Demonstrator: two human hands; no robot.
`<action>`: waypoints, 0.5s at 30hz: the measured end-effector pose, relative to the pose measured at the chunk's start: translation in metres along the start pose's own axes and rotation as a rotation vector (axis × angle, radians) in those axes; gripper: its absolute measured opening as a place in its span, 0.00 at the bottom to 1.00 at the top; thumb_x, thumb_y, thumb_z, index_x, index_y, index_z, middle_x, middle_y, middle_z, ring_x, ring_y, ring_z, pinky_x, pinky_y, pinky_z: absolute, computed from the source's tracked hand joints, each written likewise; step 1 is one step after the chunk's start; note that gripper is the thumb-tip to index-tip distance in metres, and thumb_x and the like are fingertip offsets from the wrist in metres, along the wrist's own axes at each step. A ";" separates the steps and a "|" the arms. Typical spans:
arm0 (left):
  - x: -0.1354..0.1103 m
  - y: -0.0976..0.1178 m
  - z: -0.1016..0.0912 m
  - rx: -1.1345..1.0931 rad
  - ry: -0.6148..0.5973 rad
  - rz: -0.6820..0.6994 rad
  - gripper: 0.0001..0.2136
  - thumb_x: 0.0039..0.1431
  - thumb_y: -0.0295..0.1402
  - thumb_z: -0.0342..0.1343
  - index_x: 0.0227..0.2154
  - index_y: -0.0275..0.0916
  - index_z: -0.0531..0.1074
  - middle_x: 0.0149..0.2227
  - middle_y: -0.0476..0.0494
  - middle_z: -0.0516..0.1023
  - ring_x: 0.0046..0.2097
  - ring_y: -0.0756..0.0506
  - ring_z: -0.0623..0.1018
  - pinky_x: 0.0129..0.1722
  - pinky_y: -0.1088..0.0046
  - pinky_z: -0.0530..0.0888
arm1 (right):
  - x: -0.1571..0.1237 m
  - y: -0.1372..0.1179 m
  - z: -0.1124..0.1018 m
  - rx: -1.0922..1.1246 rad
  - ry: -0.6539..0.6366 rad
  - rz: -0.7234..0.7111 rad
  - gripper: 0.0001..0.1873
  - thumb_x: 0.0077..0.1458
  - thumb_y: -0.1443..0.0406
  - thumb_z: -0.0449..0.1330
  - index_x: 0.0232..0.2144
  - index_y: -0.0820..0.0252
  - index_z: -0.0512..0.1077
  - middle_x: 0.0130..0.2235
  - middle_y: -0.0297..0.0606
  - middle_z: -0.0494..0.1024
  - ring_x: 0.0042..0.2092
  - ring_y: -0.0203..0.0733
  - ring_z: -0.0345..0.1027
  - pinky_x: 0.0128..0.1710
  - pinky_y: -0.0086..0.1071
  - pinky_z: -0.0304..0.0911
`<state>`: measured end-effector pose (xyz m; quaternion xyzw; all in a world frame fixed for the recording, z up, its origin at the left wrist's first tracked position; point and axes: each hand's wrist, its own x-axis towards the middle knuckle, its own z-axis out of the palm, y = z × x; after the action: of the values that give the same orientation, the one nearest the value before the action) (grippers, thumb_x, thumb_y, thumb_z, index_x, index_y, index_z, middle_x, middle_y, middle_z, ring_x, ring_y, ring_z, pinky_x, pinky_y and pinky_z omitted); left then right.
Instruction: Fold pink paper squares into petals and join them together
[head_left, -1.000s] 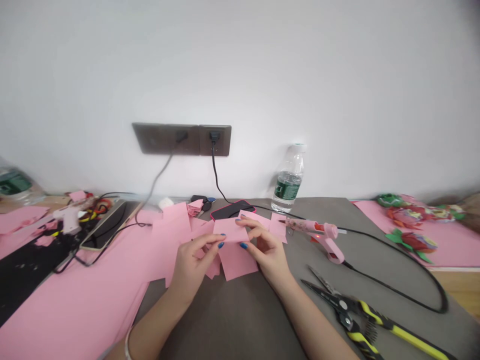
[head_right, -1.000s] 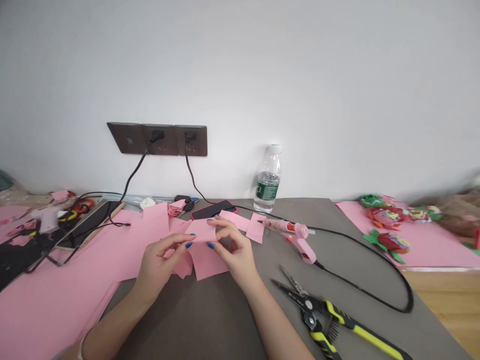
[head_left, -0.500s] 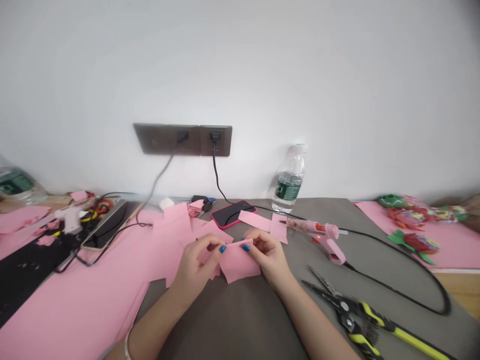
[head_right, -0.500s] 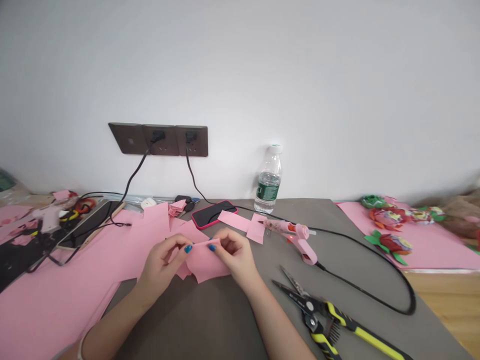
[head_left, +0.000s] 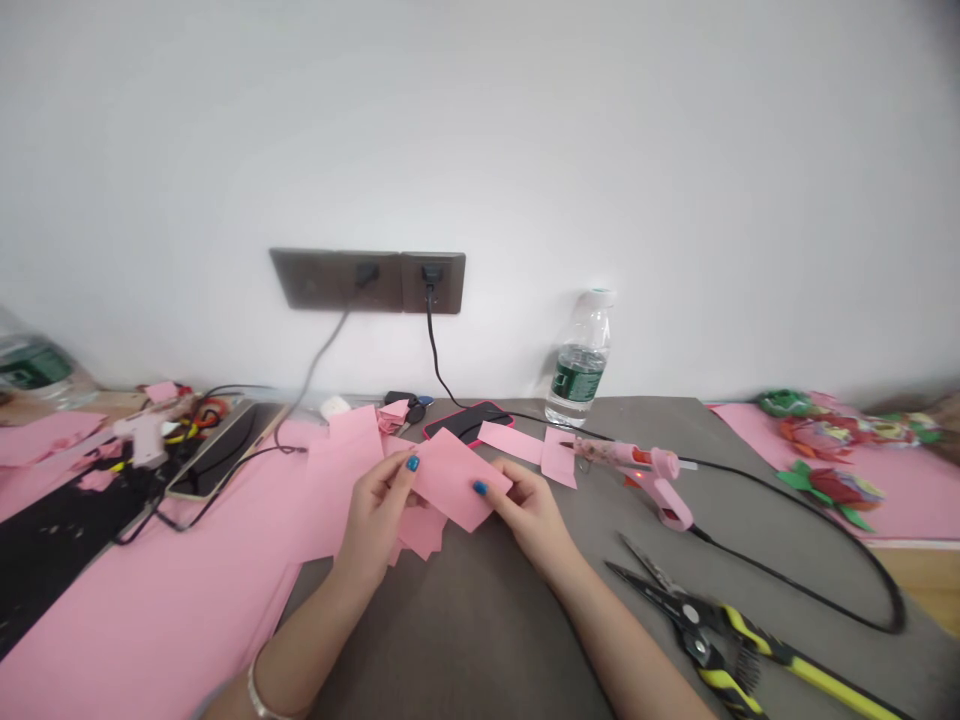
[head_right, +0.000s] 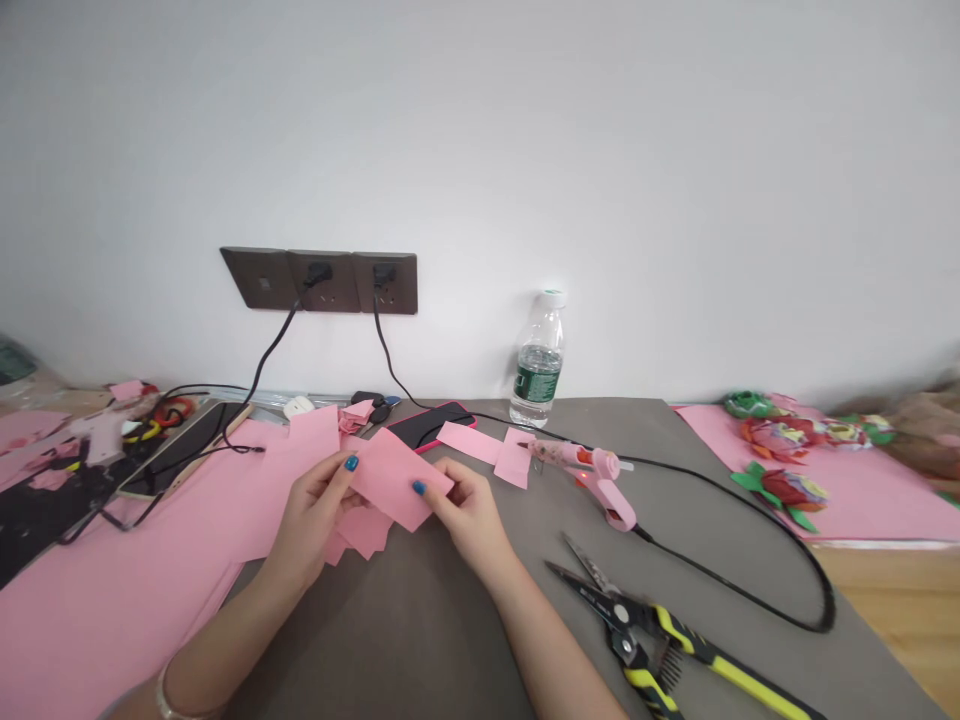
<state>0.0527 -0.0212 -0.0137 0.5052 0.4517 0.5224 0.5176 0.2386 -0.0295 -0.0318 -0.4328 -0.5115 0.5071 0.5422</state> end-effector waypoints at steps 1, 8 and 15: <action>0.000 0.001 0.001 0.003 -0.024 -0.008 0.16 0.59 0.46 0.59 0.33 0.36 0.77 0.31 0.46 0.76 0.32 0.46 0.73 0.32 0.73 0.75 | 0.001 0.001 -0.001 0.015 0.048 -0.007 0.21 0.50 0.49 0.67 0.23 0.59 0.68 0.24 0.31 0.66 0.27 0.36 0.56 0.27 0.29 0.53; -0.003 0.001 0.000 0.141 -0.136 -0.020 0.14 0.57 0.43 0.61 0.28 0.35 0.77 0.28 0.47 0.75 0.30 0.47 0.72 0.28 0.76 0.68 | 0.003 0.000 -0.002 -0.009 0.052 0.022 0.22 0.43 0.48 0.71 0.21 0.59 0.70 0.22 0.31 0.67 0.26 0.36 0.57 0.25 0.29 0.54; 0.001 -0.003 -0.003 0.126 -0.044 -0.021 0.15 0.58 0.44 0.60 0.33 0.34 0.78 0.27 0.48 0.75 0.29 0.48 0.70 0.27 0.78 0.65 | 0.004 -0.002 0.000 -0.053 0.079 -0.001 0.27 0.45 0.43 0.66 0.18 0.59 0.67 0.19 0.29 0.61 0.23 0.33 0.50 0.22 0.28 0.48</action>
<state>0.0495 -0.0198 -0.0164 0.5435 0.4772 0.4763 0.5001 0.2388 -0.0259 -0.0297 -0.4664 -0.5033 0.4757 0.5504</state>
